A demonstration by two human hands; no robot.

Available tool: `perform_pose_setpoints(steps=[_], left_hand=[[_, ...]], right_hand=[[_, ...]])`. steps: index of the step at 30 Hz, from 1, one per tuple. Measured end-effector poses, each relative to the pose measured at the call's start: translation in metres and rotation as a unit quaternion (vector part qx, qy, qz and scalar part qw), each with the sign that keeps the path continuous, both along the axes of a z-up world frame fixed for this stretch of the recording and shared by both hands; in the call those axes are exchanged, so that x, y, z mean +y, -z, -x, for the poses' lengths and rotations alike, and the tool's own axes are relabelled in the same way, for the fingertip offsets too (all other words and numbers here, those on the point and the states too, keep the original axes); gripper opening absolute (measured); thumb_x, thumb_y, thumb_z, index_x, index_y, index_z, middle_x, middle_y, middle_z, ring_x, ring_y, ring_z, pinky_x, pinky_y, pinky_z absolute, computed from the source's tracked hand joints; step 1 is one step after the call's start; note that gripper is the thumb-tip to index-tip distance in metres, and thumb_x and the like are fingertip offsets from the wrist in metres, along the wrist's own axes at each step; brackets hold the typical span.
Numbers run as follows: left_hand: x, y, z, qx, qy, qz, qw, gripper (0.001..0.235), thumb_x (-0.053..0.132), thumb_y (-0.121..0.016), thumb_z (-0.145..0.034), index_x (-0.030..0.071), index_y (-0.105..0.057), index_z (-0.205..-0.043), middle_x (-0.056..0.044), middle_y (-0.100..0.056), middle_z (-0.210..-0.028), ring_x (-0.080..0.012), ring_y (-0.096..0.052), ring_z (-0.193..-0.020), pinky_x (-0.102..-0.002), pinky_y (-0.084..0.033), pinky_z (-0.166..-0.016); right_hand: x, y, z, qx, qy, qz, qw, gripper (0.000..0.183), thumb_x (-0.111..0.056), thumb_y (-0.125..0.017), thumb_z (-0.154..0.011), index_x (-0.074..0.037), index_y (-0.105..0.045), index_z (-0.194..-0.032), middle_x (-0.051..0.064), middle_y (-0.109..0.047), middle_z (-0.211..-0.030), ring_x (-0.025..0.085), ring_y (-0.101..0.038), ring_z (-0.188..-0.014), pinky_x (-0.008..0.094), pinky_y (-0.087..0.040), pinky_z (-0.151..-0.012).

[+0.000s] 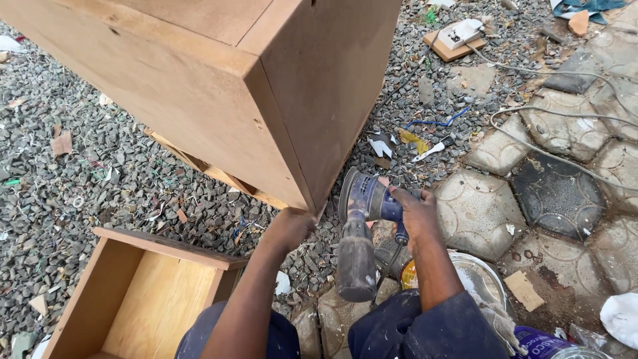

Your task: The person uses an electric orbital sander to smooth the edges and corners of a wooden cabinet. They hold the cabinet with one hand while operating the tool with the other, moving it along the vertical edges and bottom corners.

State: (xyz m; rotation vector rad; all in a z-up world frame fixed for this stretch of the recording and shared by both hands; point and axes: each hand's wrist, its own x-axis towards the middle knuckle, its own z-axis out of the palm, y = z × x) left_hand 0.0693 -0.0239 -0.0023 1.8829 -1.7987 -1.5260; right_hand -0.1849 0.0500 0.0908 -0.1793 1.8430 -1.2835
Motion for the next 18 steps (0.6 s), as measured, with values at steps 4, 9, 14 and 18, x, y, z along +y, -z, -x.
perform_pose_setpoints(steps=[4,9,14,18], left_hand=[[-0.021,-0.012,-0.014,-0.07,-0.059,0.051,0.994,0.033,0.033,-0.06,-0.08,0.025,-0.083,-0.101,-0.009,-0.078,-0.095,-0.038,-0.071,-0.105,-0.051,-0.057,-0.084],[-0.011,-0.053,-0.001,0.065,-0.189,0.014,0.98,0.017,0.017,-0.056,-0.071,0.009,-0.071,-0.07,-0.008,-0.058,-0.053,-0.0276,-0.064,-0.06,-0.037,-0.049,-0.055],[0.004,-0.117,0.007,0.191,-0.304,-0.076,0.93,0.019,0.01,-0.061,-0.077,-0.006,-0.061,-0.087,-0.016,-0.058,-0.065,-0.0225,-0.065,-0.059,-0.033,-0.053,-0.057],[0.002,-0.101,0.005,0.211,-0.307,-0.108,0.922,0.035,0.013,-0.064,-0.079,-0.012,-0.064,-0.103,-0.024,-0.071,-0.085,-0.0308,-0.078,-0.077,-0.044,-0.062,-0.074]], right_hand=[[0.002,-0.015,-0.008,-0.056,0.015,0.027,0.998,0.068,-0.032,-0.084,-0.082,-0.013,-0.04,-0.129,0.02,-0.05,-0.103,0.022,-0.053,-0.067,0.028,-0.046,-0.046],[-0.002,-0.002,-0.013,-0.14,0.028,0.054,0.988,0.055,-0.03,-0.087,-0.078,-0.019,-0.046,-0.112,0.016,-0.051,-0.095,0.025,-0.055,-0.062,0.028,-0.046,-0.042],[-0.018,0.019,-0.011,-0.205,0.017,0.08,0.975,0.036,-0.03,-0.081,-0.081,-0.016,-0.053,-0.099,0.015,-0.055,-0.08,0.023,-0.057,-0.052,0.024,-0.044,-0.038],[-0.022,0.026,-0.003,-0.256,0.007,0.082,0.963,0.029,-0.034,-0.079,-0.082,-0.018,-0.061,-0.098,0.015,-0.06,-0.076,0.024,-0.058,-0.049,0.022,-0.046,-0.036]])
